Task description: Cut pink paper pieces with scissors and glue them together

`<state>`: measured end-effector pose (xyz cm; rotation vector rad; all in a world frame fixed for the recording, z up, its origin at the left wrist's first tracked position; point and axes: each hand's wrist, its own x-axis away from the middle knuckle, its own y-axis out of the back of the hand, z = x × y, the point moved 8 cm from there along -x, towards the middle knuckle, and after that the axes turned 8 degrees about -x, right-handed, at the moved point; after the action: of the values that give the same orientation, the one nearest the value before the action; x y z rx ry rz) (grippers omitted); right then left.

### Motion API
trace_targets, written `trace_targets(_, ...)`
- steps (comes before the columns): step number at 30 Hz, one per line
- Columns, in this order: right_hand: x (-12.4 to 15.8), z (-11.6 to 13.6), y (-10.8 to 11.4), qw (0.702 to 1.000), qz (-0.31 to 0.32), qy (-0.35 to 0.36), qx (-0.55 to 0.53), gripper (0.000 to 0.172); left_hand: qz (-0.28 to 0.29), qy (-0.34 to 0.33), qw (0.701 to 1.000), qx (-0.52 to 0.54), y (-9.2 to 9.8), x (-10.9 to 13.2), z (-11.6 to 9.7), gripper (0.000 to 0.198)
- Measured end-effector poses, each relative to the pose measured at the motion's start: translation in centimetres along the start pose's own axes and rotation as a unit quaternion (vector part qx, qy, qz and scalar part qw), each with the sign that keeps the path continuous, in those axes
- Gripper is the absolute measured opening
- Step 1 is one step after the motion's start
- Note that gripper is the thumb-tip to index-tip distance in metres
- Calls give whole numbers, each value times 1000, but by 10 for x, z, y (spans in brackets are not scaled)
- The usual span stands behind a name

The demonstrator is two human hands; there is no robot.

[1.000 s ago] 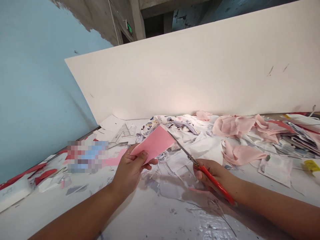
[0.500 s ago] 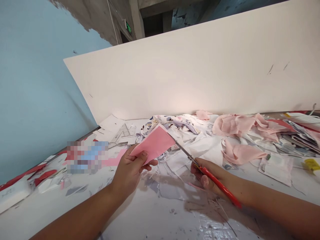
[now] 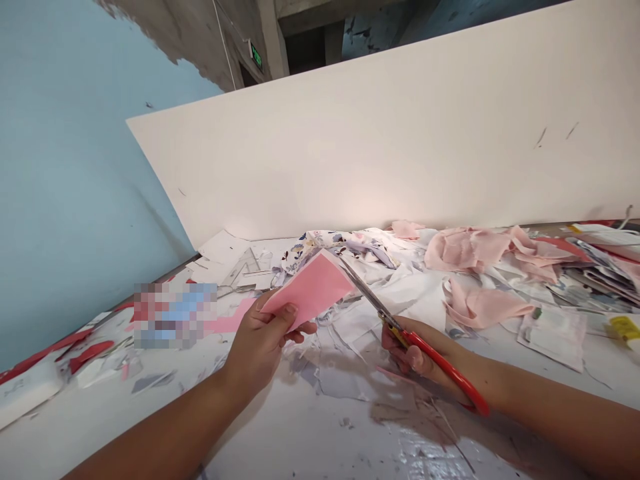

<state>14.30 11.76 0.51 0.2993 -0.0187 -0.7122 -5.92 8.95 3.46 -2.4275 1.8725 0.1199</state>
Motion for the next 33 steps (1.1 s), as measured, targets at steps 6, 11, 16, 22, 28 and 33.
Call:
trace_targets(6, -1, 6, -4, 1000, 11, -10, 2, 43, -4, 4, 1000, 0, 1, 0, 0, 27)
trace_targets(11, -2, 11, -4, 999, 4, -29, 34, 48, -1, 6, 1000, -10, 0, 2, 0, 24)
trace_targets(16, -2, 11, -4, 999, 4, -21, 33, 50, 15, 12, 1000, 9, -3, 2, 3, 20)
trace_targets(22, -1, 9, -5, 1000, 14, -1, 20, 46, 36, 32, 999, 2, -8, 3, 6, 21)
trace_targets(28, -2, 11, -5, 999, 12, 5, 30, 46, 40, 38, 998, 21, -10, 5, 6, 20)
trace_targets(33, -2, 13, -6, 999, 6, -1, 38, 50, 44, 30, 998, 16, -9, 4, 5, 20)
